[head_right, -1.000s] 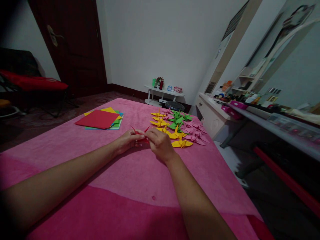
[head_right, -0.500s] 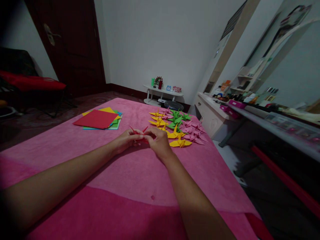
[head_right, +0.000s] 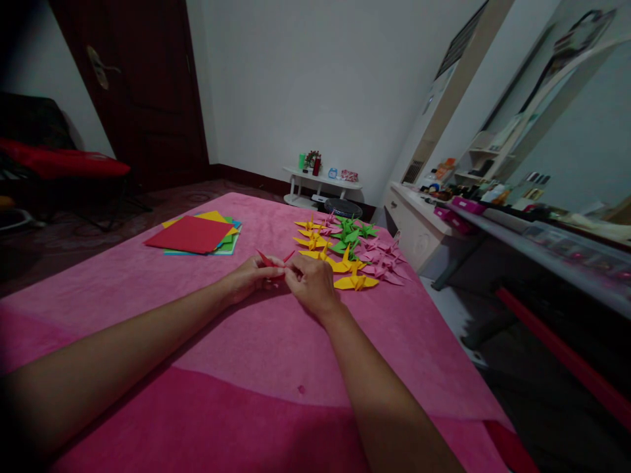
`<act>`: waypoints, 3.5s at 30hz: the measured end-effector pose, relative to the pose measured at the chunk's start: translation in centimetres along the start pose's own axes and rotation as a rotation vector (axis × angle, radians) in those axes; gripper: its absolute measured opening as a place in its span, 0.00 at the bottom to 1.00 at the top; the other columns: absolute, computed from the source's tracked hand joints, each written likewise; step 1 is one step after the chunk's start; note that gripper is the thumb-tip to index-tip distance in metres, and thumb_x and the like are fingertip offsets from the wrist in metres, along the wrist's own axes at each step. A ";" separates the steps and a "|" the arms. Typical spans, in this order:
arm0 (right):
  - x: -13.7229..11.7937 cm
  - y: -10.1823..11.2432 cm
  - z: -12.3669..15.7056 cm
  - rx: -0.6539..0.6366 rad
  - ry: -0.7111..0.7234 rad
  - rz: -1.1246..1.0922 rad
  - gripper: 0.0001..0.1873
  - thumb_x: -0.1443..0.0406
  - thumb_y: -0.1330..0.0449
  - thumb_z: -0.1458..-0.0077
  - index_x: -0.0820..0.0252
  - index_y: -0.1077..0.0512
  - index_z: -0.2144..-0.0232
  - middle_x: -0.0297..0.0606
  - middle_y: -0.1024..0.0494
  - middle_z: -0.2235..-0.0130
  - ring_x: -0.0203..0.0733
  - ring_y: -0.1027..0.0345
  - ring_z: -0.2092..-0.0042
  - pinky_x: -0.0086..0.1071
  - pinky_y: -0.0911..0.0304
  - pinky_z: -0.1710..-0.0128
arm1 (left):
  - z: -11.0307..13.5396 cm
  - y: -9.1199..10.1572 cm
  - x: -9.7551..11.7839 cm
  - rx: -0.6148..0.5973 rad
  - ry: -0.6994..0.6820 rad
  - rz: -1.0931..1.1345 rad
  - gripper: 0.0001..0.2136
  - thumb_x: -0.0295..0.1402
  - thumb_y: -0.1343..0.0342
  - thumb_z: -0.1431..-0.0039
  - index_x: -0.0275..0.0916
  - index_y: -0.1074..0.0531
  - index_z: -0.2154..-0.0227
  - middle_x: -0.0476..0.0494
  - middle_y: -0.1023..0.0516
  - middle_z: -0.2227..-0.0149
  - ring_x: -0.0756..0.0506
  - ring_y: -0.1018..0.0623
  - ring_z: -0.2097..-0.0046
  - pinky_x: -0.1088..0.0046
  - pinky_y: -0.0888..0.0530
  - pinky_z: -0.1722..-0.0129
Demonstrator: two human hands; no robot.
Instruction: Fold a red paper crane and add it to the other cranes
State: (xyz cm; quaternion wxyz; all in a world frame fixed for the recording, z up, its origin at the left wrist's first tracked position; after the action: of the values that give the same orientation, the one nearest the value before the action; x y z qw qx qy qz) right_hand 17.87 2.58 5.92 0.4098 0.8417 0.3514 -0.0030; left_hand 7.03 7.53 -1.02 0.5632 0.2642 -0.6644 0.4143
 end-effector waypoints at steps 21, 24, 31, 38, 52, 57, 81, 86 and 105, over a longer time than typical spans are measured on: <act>5.6 1.7 0.7 0.319 -0.355 -0.308 0.15 0.55 0.45 0.46 0.61 0.30 0.72 0.34 0.29 0.75 0.35 0.37 0.73 0.28 0.41 0.72 | -0.9 3.7 0.1 0.330 -0.083 -0.269 0.13 0.39 0.38 0.58 0.33 0.30 0.80 0.53 0.33 0.85 0.56 0.38 0.83 0.80 0.44 0.83; 8.1 1.3 1.3 0.351 -0.511 -0.402 0.19 0.51 0.47 0.47 0.62 0.30 0.71 0.34 0.30 0.76 0.36 0.36 0.72 0.27 0.40 0.76 | -1.0 4.1 0.0 0.318 -0.054 -0.238 0.14 0.41 0.37 0.59 0.34 0.29 0.79 0.53 0.34 0.85 0.56 0.39 0.83 0.79 0.45 0.83; 8.8 -2.0 2.1 0.215 -0.777 -0.821 0.22 0.49 0.41 0.56 0.59 0.33 0.66 0.33 0.27 0.72 0.32 0.34 0.79 0.22 0.43 0.87 | -1.0 3.9 0.0 0.254 0.008 -0.258 0.15 0.41 0.38 0.59 0.34 0.32 0.83 0.53 0.35 0.85 0.56 0.39 0.83 0.79 0.45 0.82; 8.3 -3.0 2.4 0.115 -0.777 -0.826 0.15 0.58 0.39 0.58 0.62 0.33 0.68 0.32 0.28 0.80 0.32 0.39 0.83 0.23 0.44 0.87 | -1.1 4.2 0.0 0.265 0.008 -0.280 0.14 0.42 0.39 0.57 0.35 0.33 0.82 0.53 0.34 0.85 0.56 0.39 0.84 0.79 0.44 0.83; 1.0 0.4 0.6 0.124 -0.050 -0.021 0.15 0.65 0.36 0.56 0.58 0.29 0.62 0.42 0.28 0.60 0.47 0.35 0.57 0.40 0.38 0.57 | -1.4 3.9 -0.4 0.266 -0.088 -0.370 0.12 0.39 0.41 0.55 0.35 0.32 0.81 0.54 0.35 0.86 0.55 0.39 0.84 0.79 0.43 0.83; 1.9 -0.7 0.8 0.086 -0.078 0.013 0.08 0.69 0.40 0.53 0.58 0.27 0.66 0.40 0.25 0.65 0.45 0.33 0.61 0.38 0.37 0.60 | -1.2 3.6 0.0 0.266 -0.100 -0.385 0.14 0.41 0.41 0.54 0.34 0.32 0.81 0.53 0.36 0.85 0.55 0.39 0.84 0.79 0.43 0.83; 5.2 -3.5 2.2 0.171 -0.925 -1.038 0.12 0.65 0.33 0.69 0.65 0.29 0.77 0.31 0.28 0.83 0.30 0.36 0.81 0.24 0.36 0.80 | 0.3 0.2 2.7 0.136 -0.526 -0.752 0.19 0.36 0.35 0.59 0.37 0.25 0.61 0.41 0.23 0.63 0.44 0.24 0.62 0.69 0.27 0.61; 4.7 -3.9 2.0 0.060 -0.899 -1.006 0.13 0.64 0.33 0.67 0.64 0.29 0.75 0.31 0.28 0.83 0.32 0.36 0.82 0.25 0.38 0.82 | 0.5 0.3 3.6 0.212 -0.577 -0.978 0.14 0.40 0.37 0.57 0.40 0.22 0.67 0.43 0.25 0.62 0.45 0.25 0.60 0.70 0.29 0.59; 0.6 -1.0 0.2 0.001 -0.063 -0.172 0.10 0.75 0.47 0.54 0.61 0.26 0.75 0.37 0.26 0.72 0.37 0.33 0.69 0.29 0.39 0.69 | 0.2 0.3 3.0 0.176 -0.488 -0.961 0.06 0.31 0.41 0.52 0.39 0.21 0.72 0.42 0.27 0.59 0.46 0.27 0.57 0.70 0.30 0.56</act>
State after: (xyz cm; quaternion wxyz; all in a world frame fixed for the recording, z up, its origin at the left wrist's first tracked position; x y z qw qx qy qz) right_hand 17.81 3.20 4.94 0.4184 0.8082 0.4094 -0.0649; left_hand 5.95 7.85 1.82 0.4943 0.6727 -0.5431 0.0908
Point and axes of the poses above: each hand's wrist, its own z-axis away from the middle knuckle, its own y-axis out of the back of the hand, x = y × z, the point moved 7 cm from there along -z, towards the middle knuckle
